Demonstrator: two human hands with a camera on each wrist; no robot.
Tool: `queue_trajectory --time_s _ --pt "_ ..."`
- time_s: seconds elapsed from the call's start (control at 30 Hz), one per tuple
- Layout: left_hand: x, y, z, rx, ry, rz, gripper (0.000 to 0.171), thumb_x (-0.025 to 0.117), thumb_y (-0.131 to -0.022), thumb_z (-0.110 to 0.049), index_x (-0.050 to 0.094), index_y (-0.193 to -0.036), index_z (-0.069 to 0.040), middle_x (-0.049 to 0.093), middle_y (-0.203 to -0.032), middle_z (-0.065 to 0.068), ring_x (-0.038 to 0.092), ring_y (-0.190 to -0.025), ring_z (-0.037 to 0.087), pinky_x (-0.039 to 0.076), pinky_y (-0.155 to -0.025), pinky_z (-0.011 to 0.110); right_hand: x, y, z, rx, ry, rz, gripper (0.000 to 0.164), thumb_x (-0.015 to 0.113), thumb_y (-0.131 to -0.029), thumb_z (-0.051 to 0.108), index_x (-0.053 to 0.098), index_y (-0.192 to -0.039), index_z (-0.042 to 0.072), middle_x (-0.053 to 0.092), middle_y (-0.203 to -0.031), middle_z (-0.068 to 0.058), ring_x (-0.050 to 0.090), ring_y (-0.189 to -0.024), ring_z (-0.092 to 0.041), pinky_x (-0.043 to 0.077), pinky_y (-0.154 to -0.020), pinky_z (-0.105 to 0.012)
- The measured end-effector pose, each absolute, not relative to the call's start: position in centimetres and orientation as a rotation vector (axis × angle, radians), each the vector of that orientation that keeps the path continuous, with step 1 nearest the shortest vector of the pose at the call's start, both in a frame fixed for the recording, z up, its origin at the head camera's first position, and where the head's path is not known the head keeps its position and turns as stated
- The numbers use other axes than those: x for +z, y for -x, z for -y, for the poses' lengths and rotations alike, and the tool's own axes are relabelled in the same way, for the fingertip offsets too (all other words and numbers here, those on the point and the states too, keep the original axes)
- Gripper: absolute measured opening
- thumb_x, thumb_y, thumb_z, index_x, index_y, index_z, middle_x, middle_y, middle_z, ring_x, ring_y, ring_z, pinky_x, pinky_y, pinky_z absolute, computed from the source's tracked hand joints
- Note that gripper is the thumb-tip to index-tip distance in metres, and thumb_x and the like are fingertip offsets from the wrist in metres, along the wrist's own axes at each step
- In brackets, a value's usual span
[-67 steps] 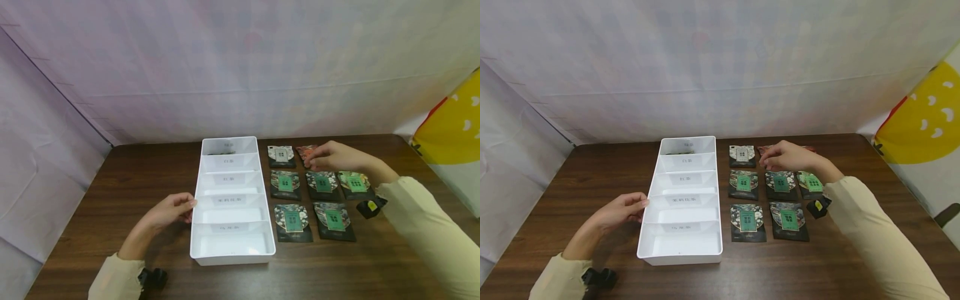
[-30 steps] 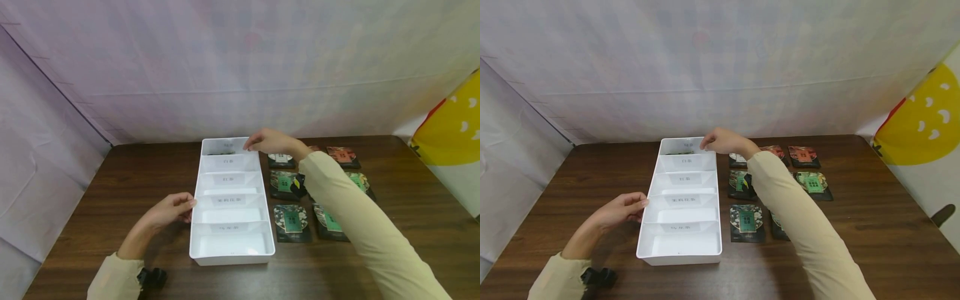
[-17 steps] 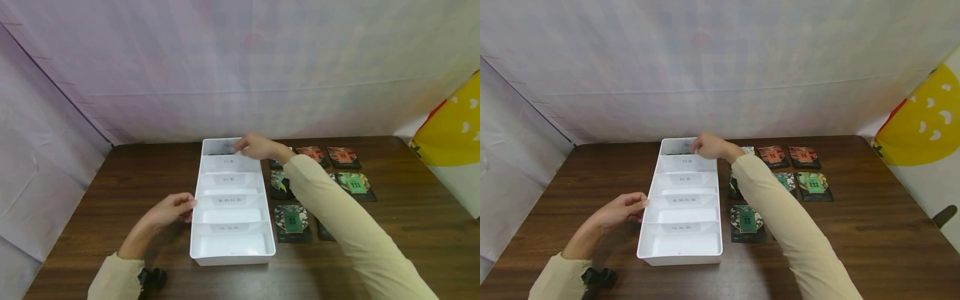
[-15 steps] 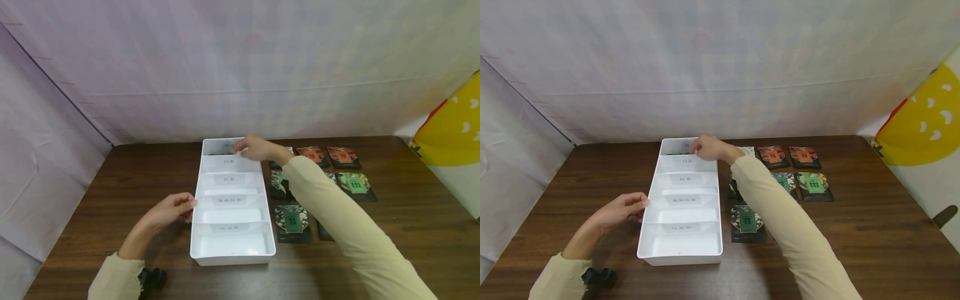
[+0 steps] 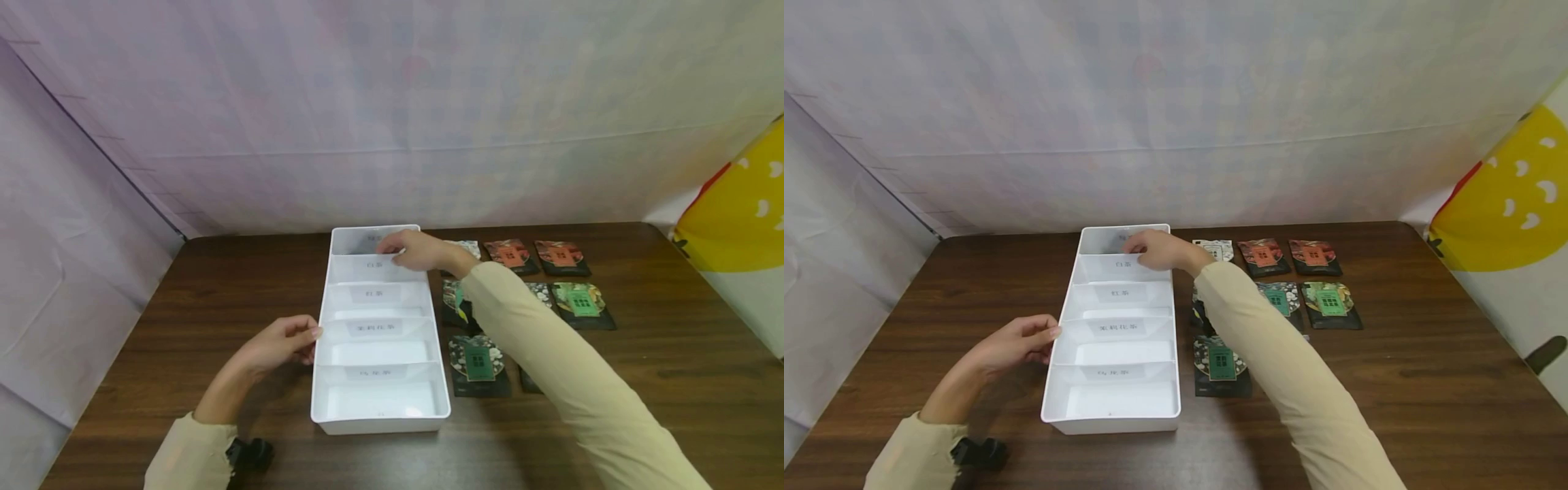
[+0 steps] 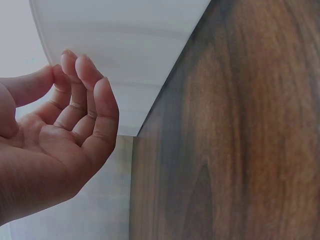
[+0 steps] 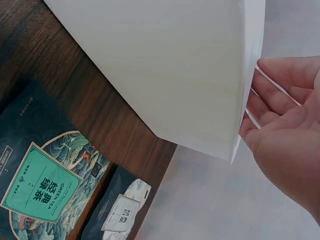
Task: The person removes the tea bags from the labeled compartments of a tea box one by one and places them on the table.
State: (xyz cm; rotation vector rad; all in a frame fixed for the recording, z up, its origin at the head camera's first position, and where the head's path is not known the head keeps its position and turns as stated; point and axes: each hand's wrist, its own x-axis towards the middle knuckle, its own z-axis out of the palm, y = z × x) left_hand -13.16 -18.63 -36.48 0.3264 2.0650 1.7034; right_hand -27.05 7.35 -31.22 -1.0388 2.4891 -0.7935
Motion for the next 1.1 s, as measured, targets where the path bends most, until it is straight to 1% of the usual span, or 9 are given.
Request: queue_trajectory --time_s 0.1,0.17,0.27,0.37,0.5,0.6,0.8,1.1 --pt "-36.2 13.0 18.5 1.682 -0.289 -2.083 0.024 0.047 -0.095 -0.01 0.045 -0.091 0.014 0.051 -0.07 0.005 0.051 -0.066 0.014 0.046 -0.063 0.028 -31.1 26.9 -7.4 -0.805 1.012 -2.524 0.03 0.047 -0.088 -0.005 0.055 -0.117 -0.006 0.056 -0.117 -0.018 0.051 -0.11 -0.029 0.039 -0.094 -0.037" --pt "-36.0 13.0 18.4 1.679 -0.279 -2.085 0.022 0.045 -0.095 -0.008 0.045 -0.092 0.015 0.051 -0.07 0.005 0.051 -0.066 0.015 0.046 -0.063 0.029 -31.2 27.0 -7.4 -0.813 0.978 -2.554 0.029 0.048 -0.088 -0.004 0.056 -0.117 -0.005 0.057 -0.115 -0.017 0.052 -0.108 -0.028 0.04 -0.093 -0.036" --pt "-36.0 13.0 18.4 1.685 -0.282 -2.082 0.022 0.045 -0.095 -0.007 0.044 -0.092 0.015 0.051 -0.07 0.005 0.051 -0.065 0.015 0.046 -0.063 0.029 -31.3 27.0 -7.5 -0.847 0.926 -2.6 0.028 0.05 -0.088 -0.004 0.057 -0.115 -0.005 0.059 -0.11 -0.016 0.054 -0.103 -0.026 0.043 -0.089 -0.034" --pt "-36.1 13.0 18.4 1.689 -0.288 -2.082 0.021 0.045 -0.095 -0.006 0.044 -0.092 0.015 0.05 -0.069 0.005 0.051 -0.065 0.015 0.046 -0.063 0.028 -31.4 27.1 -7.5 -0.91 0.853 -2.638 0.027 0.053 -0.085 -0.005 0.06 -0.112 -0.004 0.061 -0.105 -0.015 0.056 -0.097 -0.025 0.045 -0.085 -0.032" --pt "-36.1 13.1 18.4 1.689 -0.295 -2.084 0.021 0.045 -0.095 -0.006 0.044 -0.091 0.015 0.05 -0.069 0.005 0.051 -0.065 0.015 0.046 -0.063 0.029 -31.5 27.1 -7.7 -0.996 0.786 -2.675 0.024 0.055 -0.082 -0.008 0.064 -0.104 -0.003 0.063 -0.1 -0.015 0.058 -0.092 -0.025 0.047 -0.082 -0.032" --pt "-36.2 13.1 18.4 1.688 -0.297 -2.086 0.021 0.045 -0.095 -0.006 0.044 -0.092 0.015 0.05 -0.069 0.005 0.051 -0.065 0.015 0.046 -0.063 0.029 -31.3 27.1 -7.8 -1.051 0.75 -2.684 0.022 0.055 -0.082 -0.009 0.066 -0.1 -0.003 0.064 -0.098 -0.014 0.059 -0.09 -0.025 0.047 -0.08 -0.032" --pt "-36.1 13.1 18.5 1.688 -0.298 -2.088 0.021 0.044 -0.095 -0.006 0.044 -0.091 0.015 0.05 -0.07 0.006 0.051 -0.065 0.015 0.046 -0.063 0.029 -30.5 27.0 -8.4 -1.105 0.722 -2.688 0.02 0.056 -0.084 -0.005 0.067 -0.1 -0.001 0.064 -0.1 -0.013 0.058 -0.09 -0.024 0.048 -0.078 -0.035" --pt "-36.1 13.1 18.5 1.678 -0.288 -2.091 0.021 0.045 -0.095 -0.007 0.045 -0.091 0.014 0.051 -0.069 0.005 0.051 -0.065 0.015 0.046 -0.063 0.029 -29.1 26.8 -9.6 -1.186 0.664 -2.687 0.017 0.058 -0.086 -0.002 0.067 -0.1 0.0 0.063 -0.104 -0.015 0.058 -0.094 -0.026 0.047 -0.079 -0.037"
